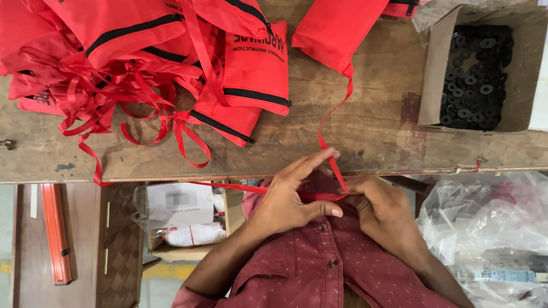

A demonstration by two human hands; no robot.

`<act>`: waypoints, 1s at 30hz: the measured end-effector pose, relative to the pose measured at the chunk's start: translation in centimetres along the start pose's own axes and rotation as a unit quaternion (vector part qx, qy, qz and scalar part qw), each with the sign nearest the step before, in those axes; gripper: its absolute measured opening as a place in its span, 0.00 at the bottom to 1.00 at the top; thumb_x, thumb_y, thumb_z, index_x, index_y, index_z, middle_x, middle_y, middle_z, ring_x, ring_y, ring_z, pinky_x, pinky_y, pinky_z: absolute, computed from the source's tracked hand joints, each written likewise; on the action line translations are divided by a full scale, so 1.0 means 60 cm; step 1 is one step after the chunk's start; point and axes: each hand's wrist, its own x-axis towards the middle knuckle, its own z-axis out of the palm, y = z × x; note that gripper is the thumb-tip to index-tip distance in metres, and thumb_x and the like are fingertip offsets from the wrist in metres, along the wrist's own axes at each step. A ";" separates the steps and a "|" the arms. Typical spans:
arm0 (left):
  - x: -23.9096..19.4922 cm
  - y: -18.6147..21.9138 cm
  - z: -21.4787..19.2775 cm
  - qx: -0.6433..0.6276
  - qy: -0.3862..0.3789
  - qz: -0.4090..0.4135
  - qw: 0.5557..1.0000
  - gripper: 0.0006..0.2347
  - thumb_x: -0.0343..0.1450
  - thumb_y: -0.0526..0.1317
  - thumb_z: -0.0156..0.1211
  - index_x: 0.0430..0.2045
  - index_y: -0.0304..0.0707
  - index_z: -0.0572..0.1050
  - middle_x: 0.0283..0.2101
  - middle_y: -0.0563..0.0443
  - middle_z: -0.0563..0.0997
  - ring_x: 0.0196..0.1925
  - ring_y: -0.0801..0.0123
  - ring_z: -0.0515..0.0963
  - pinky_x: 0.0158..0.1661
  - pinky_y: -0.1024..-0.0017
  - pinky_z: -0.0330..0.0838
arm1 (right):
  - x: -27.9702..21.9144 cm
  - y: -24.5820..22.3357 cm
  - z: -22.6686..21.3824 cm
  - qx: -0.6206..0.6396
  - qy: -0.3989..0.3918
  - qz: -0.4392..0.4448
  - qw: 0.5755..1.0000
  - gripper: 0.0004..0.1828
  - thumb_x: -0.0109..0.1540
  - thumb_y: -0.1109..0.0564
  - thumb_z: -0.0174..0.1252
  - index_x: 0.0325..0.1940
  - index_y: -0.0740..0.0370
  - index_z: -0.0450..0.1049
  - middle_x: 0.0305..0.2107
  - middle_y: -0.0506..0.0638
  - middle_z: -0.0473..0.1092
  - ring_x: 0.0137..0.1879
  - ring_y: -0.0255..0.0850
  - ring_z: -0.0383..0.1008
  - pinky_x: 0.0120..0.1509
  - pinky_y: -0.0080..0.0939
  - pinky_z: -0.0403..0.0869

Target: Tying red ribbons onto hardware assembly bags and organizing them on a workbench.

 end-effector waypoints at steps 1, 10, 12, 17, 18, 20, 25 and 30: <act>-0.001 0.001 -0.001 0.004 0.004 -0.013 1.000 0.36 0.61 0.47 0.77 0.65 0.38 0.67 0.61 0.46 0.78 0.56 0.63 0.81 0.58 0.68 0.75 | 0.001 0.000 -0.001 -0.006 0.022 0.016 1.000 0.12 0.57 0.71 0.62 0.43 0.65 0.73 0.37 0.55 0.78 0.42 0.46 0.82 0.43 0.41 0.78; 0.000 -0.029 0.012 0.097 0.061 -0.009 0.993 0.07 0.71 0.38 0.70 0.38 0.36 0.83 0.33 0.47 0.84 0.34 0.64 0.82 0.37 0.69 0.75 | 0.006 0.007 0.007 0.008 0.096 0.114 0.989 0.08 0.61 0.68 0.64 0.42 0.67 0.73 0.31 0.53 0.80 0.37 0.38 0.84 0.40 0.34 0.78; 0.002 -0.033 0.018 0.089 0.073 -0.003 0.993 0.06 0.71 0.37 0.69 0.36 0.35 0.83 0.32 0.48 0.84 0.33 0.65 0.82 0.37 0.70 0.74 | 0.007 0.006 0.009 0.015 0.097 0.115 0.988 0.08 0.61 0.69 0.63 0.43 0.68 0.73 0.31 0.53 0.80 0.37 0.37 0.84 0.39 0.34 0.78; 0.007 -0.039 0.033 0.060 0.126 -0.022 0.990 0.07 0.67 0.39 0.73 0.31 0.36 0.83 0.30 0.50 0.85 0.28 0.70 0.82 0.30 0.73 0.73 | 0.009 0.002 0.006 0.016 0.075 0.049 0.996 0.09 0.59 0.70 0.63 0.43 0.68 0.74 0.32 0.54 0.80 0.39 0.38 0.84 0.41 0.32 0.79; 0.007 -0.041 0.034 0.060 0.126 -0.022 0.990 0.07 0.67 0.39 0.73 0.31 0.36 0.83 0.30 0.50 0.85 0.28 0.70 0.82 0.30 0.73 0.73 | 0.009 0.002 0.005 0.015 0.075 0.048 0.996 0.09 0.59 0.70 0.63 0.43 0.68 0.74 0.32 0.54 0.80 0.39 0.38 0.84 0.41 0.32 0.79; 0.007 -0.045 0.034 0.087 0.154 -0.027 0.984 0.07 0.65 0.39 0.74 0.29 0.36 0.83 0.28 0.51 0.84 0.27 0.71 0.81 0.29 0.73 0.71 | 0.010 0.001 0.004 0.015 0.063 0.018 0.998 0.10 0.59 0.70 0.64 0.43 0.68 0.75 0.33 0.54 0.80 0.38 0.38 0.83 0.41 0.33 0.79; 0.008 -0.041 0.029 0.124 0.169 -0.012 0.978 0.07 0.64 0.38 0.75 0.29 0.37 0.83 0.26 0.51 0.82 0.27 0.68 0.80 0.30 0.71 0.71 | -0.004 0.024 0.008 0.017 0.103 0.031 0.994 0.08 0.61 0.70 0.62 0.44 0.69 0.73 0.35 0.54 0.80 0.41 0.37 0.83 0.44 0.33 0.80; 0.005 -0.045 0.033 0.164 0.181 0.031 0.969 0.07 0.65 0.36 0.73 0.31 0.37 0.81 0.28 0.51 0.82 0.31 0.63 0.80 0.34 0.68 0.72 | 0.000 0.014 0.002 -0.001 0.123 0.059 0.991 0.08 0.62 0.70 0.62 0.44 0.71 0.74 0.34 0.54 0.79 0.40 0.38 0.83 0.44 0.34 0.78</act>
